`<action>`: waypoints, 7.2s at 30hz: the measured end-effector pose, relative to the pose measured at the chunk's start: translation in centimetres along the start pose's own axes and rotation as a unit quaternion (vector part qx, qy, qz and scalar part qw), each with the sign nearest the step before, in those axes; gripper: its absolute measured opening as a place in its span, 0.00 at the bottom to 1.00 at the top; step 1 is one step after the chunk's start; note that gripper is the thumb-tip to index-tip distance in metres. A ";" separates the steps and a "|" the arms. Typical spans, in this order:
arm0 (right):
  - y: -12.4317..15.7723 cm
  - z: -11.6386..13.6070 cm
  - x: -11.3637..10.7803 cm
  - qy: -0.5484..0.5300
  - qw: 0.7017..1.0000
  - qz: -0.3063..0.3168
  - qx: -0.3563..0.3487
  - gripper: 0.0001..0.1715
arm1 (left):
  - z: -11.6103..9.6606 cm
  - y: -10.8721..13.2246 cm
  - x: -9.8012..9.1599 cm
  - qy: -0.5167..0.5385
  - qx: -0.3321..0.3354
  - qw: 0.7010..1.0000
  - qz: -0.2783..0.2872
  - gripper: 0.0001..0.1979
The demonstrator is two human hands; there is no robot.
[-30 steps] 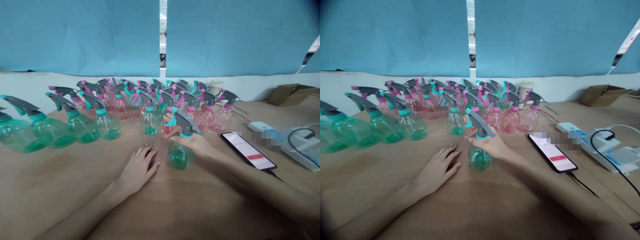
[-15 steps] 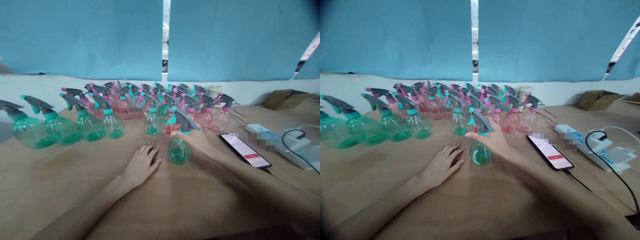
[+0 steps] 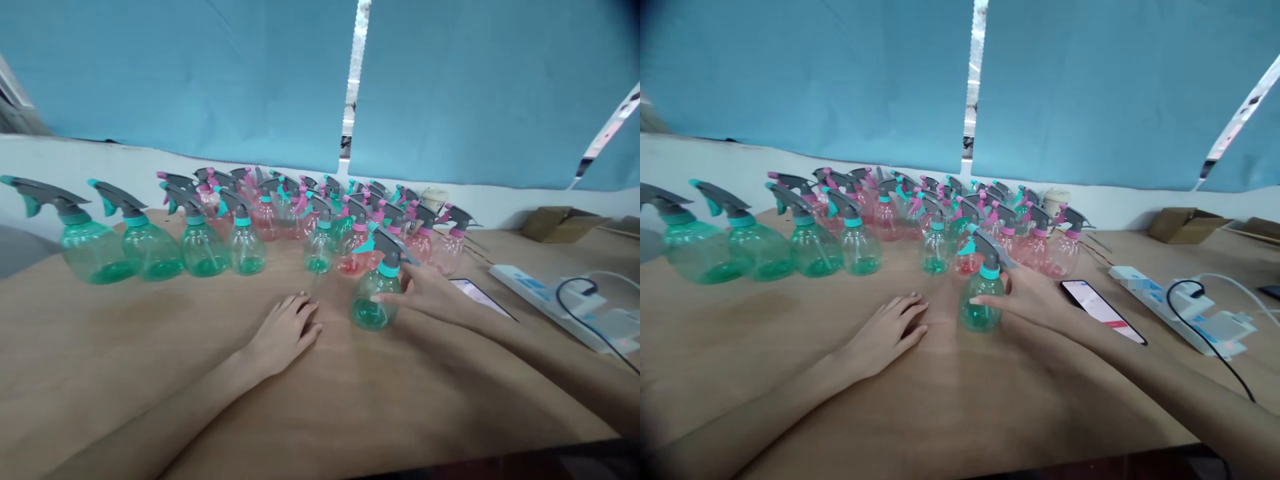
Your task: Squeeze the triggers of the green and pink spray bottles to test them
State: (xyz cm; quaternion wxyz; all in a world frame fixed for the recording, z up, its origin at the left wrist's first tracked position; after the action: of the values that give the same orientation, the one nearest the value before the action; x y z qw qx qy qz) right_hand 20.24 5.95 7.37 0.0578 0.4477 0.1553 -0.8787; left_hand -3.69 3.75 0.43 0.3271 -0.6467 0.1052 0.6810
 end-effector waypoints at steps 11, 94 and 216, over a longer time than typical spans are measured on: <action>-4.8 6.9 4.4 -0.076 0.994 0.000 -0.073 0.32 | 3.9 3.7 -2.3 0.090 -0.047 0.995 -0.011 0.11; -11.0 4.1 8.2 -0.074 0.990 -0.120 -0.009 0.41 | 5.5 3.7 -3.1 0.186 -0.193 0.964 -0.007 0.10; -0.6 1.0 2.2 -0.399 0.916 -0.033 -0.030 0.13 | -4.0 -4.2 0.6 0.035 0.000 0.999 0.020 0.21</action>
State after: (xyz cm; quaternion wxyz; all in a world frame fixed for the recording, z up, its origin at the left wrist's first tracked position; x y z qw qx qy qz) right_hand 17.99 6.22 6.30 0.0989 0.0527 0.1603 -0.9807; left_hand 2.00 4.89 0.53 0.3092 -0.6678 0.1297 0.6645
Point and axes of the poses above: each hand's wrist, its own y-axis away from the middle knuckle, its own x-axis out of the palm, z = x × y, the point moved 5 cm from there along -y, towards the middle knuckle, and after that the axes turned 15 degrees about -y, right-handed, at the moved point
